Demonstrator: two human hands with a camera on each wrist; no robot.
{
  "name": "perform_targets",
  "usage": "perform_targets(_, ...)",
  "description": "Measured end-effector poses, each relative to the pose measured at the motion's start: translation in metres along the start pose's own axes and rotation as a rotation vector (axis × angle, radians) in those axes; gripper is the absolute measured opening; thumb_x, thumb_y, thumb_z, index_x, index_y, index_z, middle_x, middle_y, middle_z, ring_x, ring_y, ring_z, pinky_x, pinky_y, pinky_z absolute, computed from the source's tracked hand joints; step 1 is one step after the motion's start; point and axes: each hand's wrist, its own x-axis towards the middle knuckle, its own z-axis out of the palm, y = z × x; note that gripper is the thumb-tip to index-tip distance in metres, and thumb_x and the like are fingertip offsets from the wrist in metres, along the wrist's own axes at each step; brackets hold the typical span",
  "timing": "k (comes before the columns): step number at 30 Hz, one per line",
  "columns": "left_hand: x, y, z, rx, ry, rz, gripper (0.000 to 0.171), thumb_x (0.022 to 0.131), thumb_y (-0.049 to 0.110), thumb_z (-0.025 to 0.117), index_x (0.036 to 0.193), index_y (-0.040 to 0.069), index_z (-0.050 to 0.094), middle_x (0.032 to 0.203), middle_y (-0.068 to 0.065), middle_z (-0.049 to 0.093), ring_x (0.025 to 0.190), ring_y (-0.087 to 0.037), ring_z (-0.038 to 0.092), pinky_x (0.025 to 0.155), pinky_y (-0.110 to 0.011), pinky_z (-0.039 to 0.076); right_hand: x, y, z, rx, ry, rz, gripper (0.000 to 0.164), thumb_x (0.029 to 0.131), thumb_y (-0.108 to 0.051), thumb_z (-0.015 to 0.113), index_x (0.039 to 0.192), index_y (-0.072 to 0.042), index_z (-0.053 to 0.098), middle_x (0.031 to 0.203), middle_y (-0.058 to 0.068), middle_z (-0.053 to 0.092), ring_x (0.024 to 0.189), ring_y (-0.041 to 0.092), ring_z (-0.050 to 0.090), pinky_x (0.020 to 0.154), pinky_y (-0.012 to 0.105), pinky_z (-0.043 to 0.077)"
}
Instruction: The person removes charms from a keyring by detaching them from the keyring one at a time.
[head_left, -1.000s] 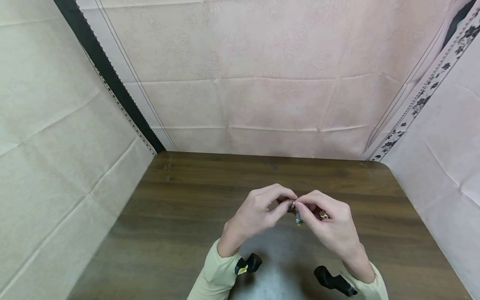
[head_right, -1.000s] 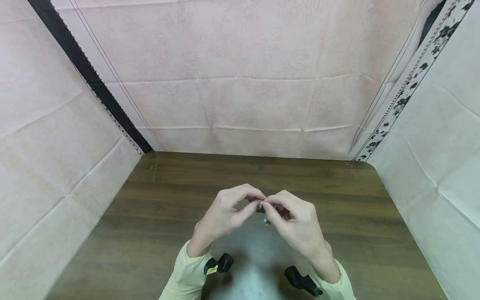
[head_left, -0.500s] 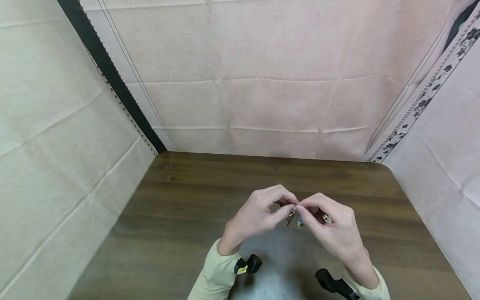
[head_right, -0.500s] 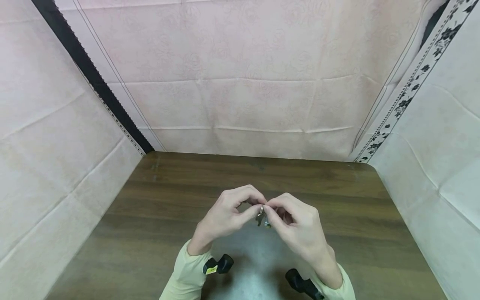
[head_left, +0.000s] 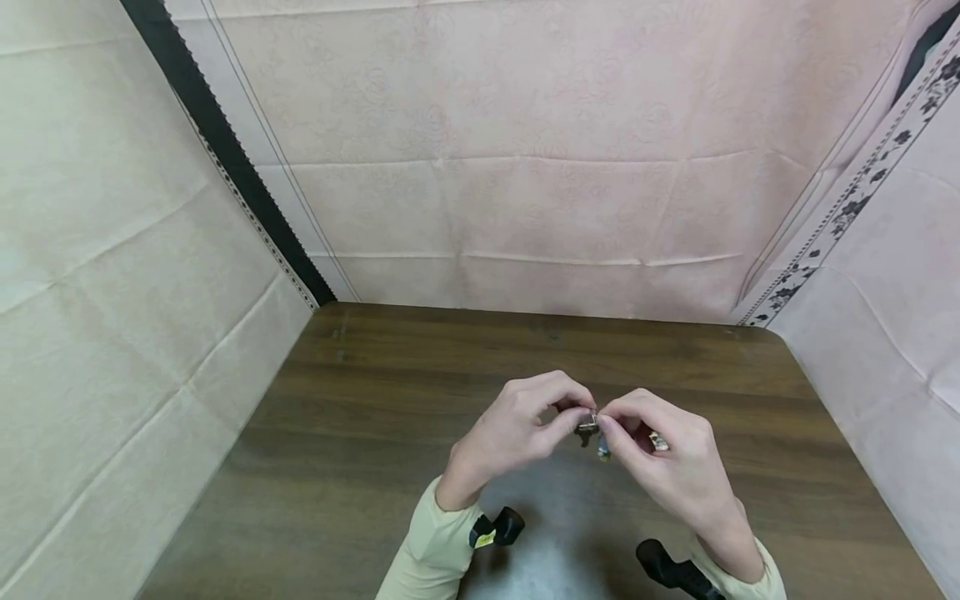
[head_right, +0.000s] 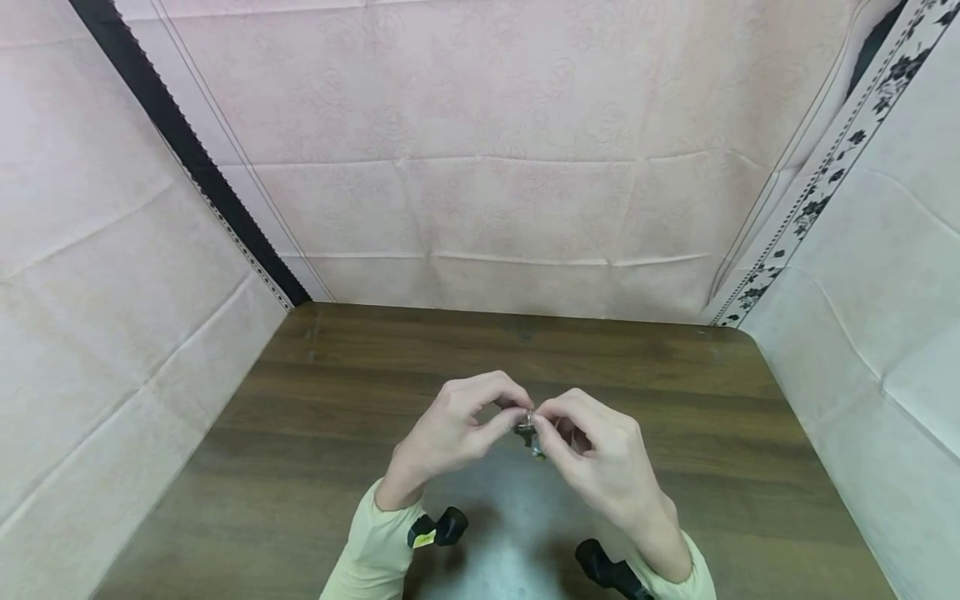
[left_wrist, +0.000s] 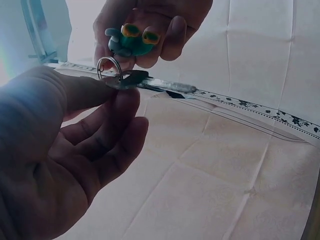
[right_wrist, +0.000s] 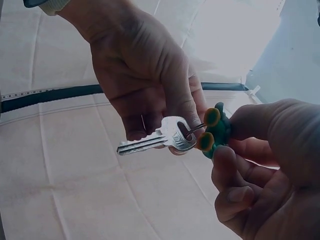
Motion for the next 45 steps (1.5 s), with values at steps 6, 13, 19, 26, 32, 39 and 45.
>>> perform_targets(6,-0.001,0.001,-0.001,0.002,0.065,-0.051,0.005,0.094,0.007,0.063,0.096,0.010,0.066,0.087,0.002,0.066,0.078,-0.002,0.061,0.069,-0.008,0.049,0.000,-0.001,0.001,0.035,-0.019,0.008,0.025,0.073,0.015,0.071,0.083,-0.008,0.067,0.073,-0.003,0.060,0.062,-0.003,0.047,0.049,0.015,0.037)
perform_targets(13,-0.003,0.000,0.000,-0.059,0.115,-0.107,0.003,0.095,0.009,0.062,0.096,0.011,0.065,0.084,0.004,0.067,0.076,0.002,0.061,0.063,-0.012,0.052,-0.001,0.002,0.003,0.006,-0.055,0.008,0.030,0.071,0.014,0.073,0.086,-0.011,0.069,0.074,-0.005,0.060,0.061,-0.004,0.046,0.049,0.012,0.036)
perform_targets(19,-0.003,0.000,0.002,-0.079,0.076,-0.152,0.003,0.095,0.012,0.063,0.094,0.010,0.065,0.077,0.003,0.068,0.068,0.001,0.060,0.061,-0.011,0.050,-0.002,0.003,0.003,0.014,-0.047,-0.022,0.020,0.079,0.008,0.071,0.085,-0.011,0.069,0.074,-0.004,0.060,0.062,-0.004,0.046,0.050,0.012,0.036)
perform_targets(26,0.000,-0.002,0.006,0.081,0.041,-0.011,0.004,0.094,0.009,0.063,0.098,0.009,0.065,0.087,0.002,0.066,0.077,0.000,0.062,0.071,-0.007,0.049,-0.001,0.003,0.003,0.054,-0.029,-0.030,0.019,0.077,0.013,0.068,0.084,-0.004,0.068,0.074,-0.001,0.060,0.062,-0.003,0.047,0.048,0.013,0.036)
perform_targets(32,0.004,-0.003,0.009,0.289,0.116,0.194,0.004,0.093,0.007,0.064,0.096,0.007,0.067,0.090,0.001,0.066,0.082,-0.005,0.062,0.081,-0.008,0.049,0.000,0.002,0.002,0.053,-0.023,-0.019,0.022,0.074,0.016,0.067,0.084,-0.004,0.067,0.073,-0.002,0.059,0.061,-0.003,0.047,0.047,0.013,0.036)
perform_targets(39,0.002,-0.003,0.010,0.239,0.158,0.188,0.005,0.091,0.004,0.063,0.090,0.007,0.067,0.082,0.001,0.069,0.071,-0.003,0.062,0.073,-0.007,0.049,-0.001,0.001,0.003,0.042,-0.028,-0.020,0.022,0.075,0.015,0.068,0.084,-0.005,0.068,0.075,-0.001,0.060,0.062,-0.004,0.045,0.048,0.014,0.035)
perform_targets(45,0.000,-0.002,0.009,0.135,0.167,0.107,0.010,0.089,0.003,0.063,0.083,0.010,0.066,0.076,0.003,0.069,0.067,0.002,0.061,0.070,-0.005,0.049,0.000,-0.003,0.002,0.030,-0.044,-0.022,0.022,0.077,0.012,0.069,0.085,-0.009,0.068,0.074,-0.004,0.059,0.062,-0.004,0.044,0.048,0.014,0.034)
